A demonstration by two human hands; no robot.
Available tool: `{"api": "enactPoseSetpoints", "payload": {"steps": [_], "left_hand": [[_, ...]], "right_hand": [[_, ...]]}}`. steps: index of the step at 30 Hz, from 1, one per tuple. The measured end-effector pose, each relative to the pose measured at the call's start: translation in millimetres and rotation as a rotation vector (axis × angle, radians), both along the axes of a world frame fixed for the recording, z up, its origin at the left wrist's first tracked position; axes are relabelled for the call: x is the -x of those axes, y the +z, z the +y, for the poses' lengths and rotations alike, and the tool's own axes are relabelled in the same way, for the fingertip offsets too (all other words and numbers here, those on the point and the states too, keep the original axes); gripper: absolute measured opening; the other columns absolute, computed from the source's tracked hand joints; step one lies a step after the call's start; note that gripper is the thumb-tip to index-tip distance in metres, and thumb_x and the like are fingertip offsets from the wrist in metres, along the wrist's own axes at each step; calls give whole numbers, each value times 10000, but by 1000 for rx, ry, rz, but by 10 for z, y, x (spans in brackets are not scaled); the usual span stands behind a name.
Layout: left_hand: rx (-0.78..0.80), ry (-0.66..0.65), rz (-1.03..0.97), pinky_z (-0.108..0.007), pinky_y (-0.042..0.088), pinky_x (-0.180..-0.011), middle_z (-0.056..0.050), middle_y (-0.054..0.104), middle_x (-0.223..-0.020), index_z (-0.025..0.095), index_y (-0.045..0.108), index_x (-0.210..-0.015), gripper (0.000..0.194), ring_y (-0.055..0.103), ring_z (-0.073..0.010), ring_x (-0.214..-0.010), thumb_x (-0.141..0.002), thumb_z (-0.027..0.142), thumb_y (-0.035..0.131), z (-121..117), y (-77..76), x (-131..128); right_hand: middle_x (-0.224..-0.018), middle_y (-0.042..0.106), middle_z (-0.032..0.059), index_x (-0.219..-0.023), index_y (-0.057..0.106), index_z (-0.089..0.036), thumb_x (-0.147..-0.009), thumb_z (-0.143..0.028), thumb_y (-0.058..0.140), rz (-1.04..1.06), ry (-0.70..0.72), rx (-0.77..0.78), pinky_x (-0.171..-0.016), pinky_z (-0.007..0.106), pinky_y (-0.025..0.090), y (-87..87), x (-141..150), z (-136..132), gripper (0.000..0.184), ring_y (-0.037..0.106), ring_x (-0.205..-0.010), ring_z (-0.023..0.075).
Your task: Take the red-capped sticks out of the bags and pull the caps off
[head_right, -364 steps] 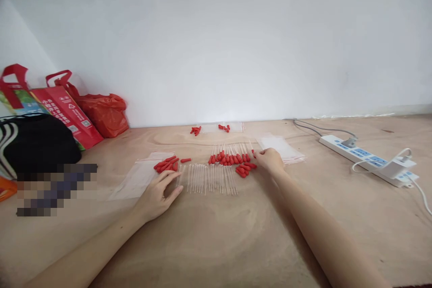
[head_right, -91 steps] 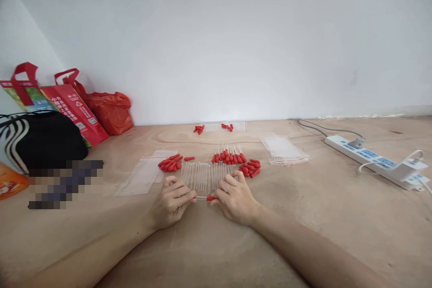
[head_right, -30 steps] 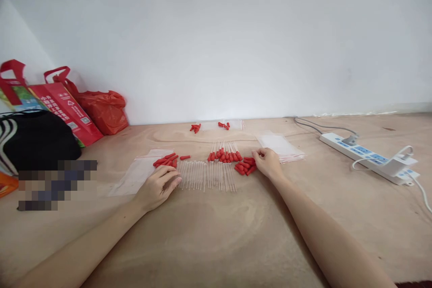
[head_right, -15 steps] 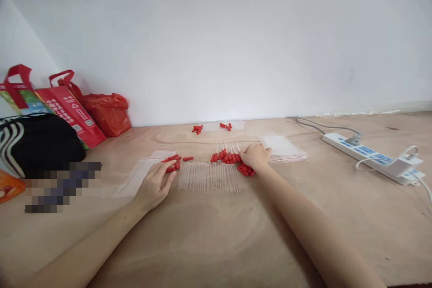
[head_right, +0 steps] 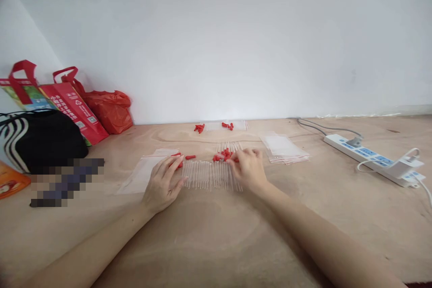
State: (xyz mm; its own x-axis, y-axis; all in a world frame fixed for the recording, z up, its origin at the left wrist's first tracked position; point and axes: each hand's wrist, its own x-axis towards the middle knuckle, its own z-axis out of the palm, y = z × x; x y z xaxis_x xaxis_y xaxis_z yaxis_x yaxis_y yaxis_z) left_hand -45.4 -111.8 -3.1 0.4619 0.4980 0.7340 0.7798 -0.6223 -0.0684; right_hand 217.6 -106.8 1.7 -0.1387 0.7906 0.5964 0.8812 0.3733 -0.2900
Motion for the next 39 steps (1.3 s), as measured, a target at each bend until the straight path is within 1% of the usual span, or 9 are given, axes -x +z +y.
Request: {"api": "enactPoseSetpoints", "payload": {"steps": [2,4,7,10,14,18,30,36,39], "left_hand": [[3,-46,33,-435,325,-929,-144,483,-1200,146,373,-1250,468,409,-268,-1130,-817,296,471,-57,-5,-69],[27,-116,78,-441,302,-936,-112,528,-1164,176,440,-1203,383,436,-250,-1106,-832,271,451,-108,-24,-134],[95,-200,122,-454,238,-955,-25,633,-976,236,555,-1053,233,527,-193,-969,-850,222,439,-154,-69,-202],[122,-211,117,-430,237,-926,26,648,-750,235,607,-883,154,557,-142,-778,-851,213,459,-164,-107,-231],[85,-227,127,-372,286,-818,26,611,-631,203,602,-779,168,519,-123,-653,-853,216,453,-178,-109,-238],[89,-248,139,-332,278,-709,24,577,-575,191,586,-752,209,485,-113,-587,-862,172,409,-216,-87,-233],[121,-260,139,-323,268,-690,28,585,-587,201,584,-752,226,505,-106,-591,-858,161,388,-258,-83,-228],[51,-112,31,-317,330,-680,10,579,-593,183,582,-740,230,514,-117,-574,-864,187,389,-155,-99,-7],[108,-47,2,-276,401,-625,-33,563,-679,159,590,-880,254,536,-139,-632,-883,223,344,-72,-147,34]], "right_hand": [[-697,635,3,-728,552,-196,-830,-295,448,-45,163,-133,-847,371,235,-133,110,-171,177,523,-760,152],[-638,619,-13,-710,542,-194,-821,-253,470,-70,257,-248,-858,369,231,-241,205,-288,145,516,-724,137],[-629,615,-26,-709,538,-193,-809,-220,488,-74,333,-330,-852,359,238,-310,300,-356,115,503,-691,121],[-637,611,-27,-744,554,-194,-806,-233,496,-69,373,-340,-849,358,242,-299,339,-356,94,491,-688,119],[-663,603,-20,-862,598,-218,-794,-306,526,-92,382,-328,-841,369,238,-282,342,-345,132,475,-702,128],[-600,559,-28,-751,624,-231,-798,-285,520,-119,385,-348,-849,380,225,-284,321,-357,127,450,-681,120],[-564,510,-29,-698,624,-227,-793,-267,491,-164,431,-328,-888,415,202,-278,275,-388,168,459,-699,125],[-594,564,-19,-728,641,-233,-800,-255,502,-43,325,-315,-862,394,239,-233,45,-384,158,482,-695,130],[-677,611,-12,-811,655,-254,-810,-291,510,18,265,-304,-825,355,265,-217,-21,-343,149,505,-683,118]]}}
